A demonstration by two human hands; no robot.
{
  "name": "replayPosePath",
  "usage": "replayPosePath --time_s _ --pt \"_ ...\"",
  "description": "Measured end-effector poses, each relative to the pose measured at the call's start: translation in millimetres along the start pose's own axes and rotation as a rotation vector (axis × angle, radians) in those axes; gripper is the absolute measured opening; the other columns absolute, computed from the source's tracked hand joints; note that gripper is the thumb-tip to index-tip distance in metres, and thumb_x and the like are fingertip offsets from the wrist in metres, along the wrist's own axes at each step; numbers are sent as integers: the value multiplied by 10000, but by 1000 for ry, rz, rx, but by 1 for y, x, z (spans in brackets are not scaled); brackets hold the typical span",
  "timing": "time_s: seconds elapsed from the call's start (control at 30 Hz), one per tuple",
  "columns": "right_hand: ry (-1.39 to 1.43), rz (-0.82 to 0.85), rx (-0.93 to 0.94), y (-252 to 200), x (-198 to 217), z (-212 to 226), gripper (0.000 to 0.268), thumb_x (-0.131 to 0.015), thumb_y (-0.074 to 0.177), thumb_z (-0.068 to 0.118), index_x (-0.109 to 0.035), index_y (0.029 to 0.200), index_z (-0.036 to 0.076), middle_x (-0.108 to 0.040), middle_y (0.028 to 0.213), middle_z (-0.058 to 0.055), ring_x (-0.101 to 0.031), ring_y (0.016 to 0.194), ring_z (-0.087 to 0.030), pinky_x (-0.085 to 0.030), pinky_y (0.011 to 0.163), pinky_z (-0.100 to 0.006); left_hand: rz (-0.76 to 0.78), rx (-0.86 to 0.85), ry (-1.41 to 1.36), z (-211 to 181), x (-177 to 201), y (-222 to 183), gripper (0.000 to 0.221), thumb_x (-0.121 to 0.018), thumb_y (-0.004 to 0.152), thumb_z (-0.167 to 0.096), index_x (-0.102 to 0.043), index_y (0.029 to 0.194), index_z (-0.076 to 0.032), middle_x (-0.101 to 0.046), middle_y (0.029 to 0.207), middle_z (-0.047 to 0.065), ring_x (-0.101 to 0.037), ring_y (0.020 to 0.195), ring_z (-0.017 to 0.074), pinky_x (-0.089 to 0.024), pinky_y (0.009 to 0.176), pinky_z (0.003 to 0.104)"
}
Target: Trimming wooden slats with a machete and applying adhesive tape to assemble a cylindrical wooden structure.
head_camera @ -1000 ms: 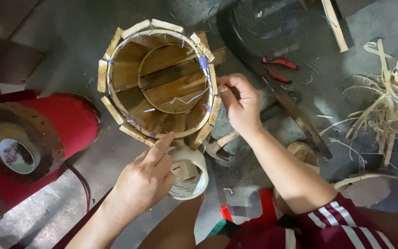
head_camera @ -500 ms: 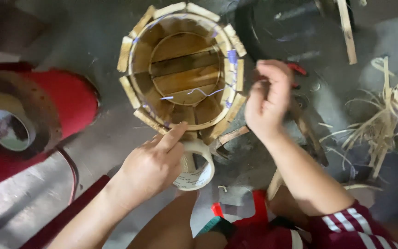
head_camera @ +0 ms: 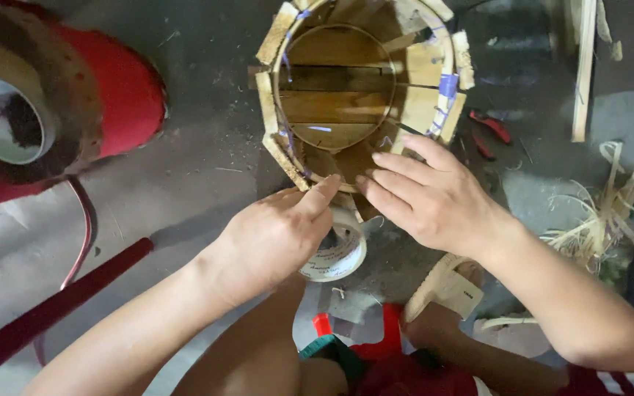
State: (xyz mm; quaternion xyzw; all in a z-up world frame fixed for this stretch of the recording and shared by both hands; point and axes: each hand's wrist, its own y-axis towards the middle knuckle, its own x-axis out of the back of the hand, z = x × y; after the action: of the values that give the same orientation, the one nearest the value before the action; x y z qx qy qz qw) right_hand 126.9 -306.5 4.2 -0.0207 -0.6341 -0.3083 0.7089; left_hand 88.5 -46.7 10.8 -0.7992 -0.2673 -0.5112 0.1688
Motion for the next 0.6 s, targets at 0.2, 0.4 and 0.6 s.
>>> replayPosePath --time_s 0.2,0.4,0.6 --pt "-30 -55 -15 5 -6 1 108 -653 1012 43 -710 926 75 -747 877 -67 -666 706 -185 -426 748 -326 -83 92 131 -14 7 -14 189 -588 765 88 -551 891 -47 -559 1420 270 -681 831 264 -574 695 325" --pt "-55 -53 -15 1 -11 0 43 -716 1009 76 -717 979 107 -758 893 -27 -664 702 -172 -415 750 -333 -280 230 -106 -23 -12 -27 235 -634 861 101 -436 929 -6 -496 1304 328 -656 950 468 -602 825 490" --pt "-53 -61 -14 0 -14 0 65 -725 1000 58 -742 976 116 -766 909 -23 -693 735 -172 -422 750 -329 -299 301 -385 -18 -22 -30 125 -591 883 18 -476 929 8 -458 1135 237 -557 898 358 -565 746 409"
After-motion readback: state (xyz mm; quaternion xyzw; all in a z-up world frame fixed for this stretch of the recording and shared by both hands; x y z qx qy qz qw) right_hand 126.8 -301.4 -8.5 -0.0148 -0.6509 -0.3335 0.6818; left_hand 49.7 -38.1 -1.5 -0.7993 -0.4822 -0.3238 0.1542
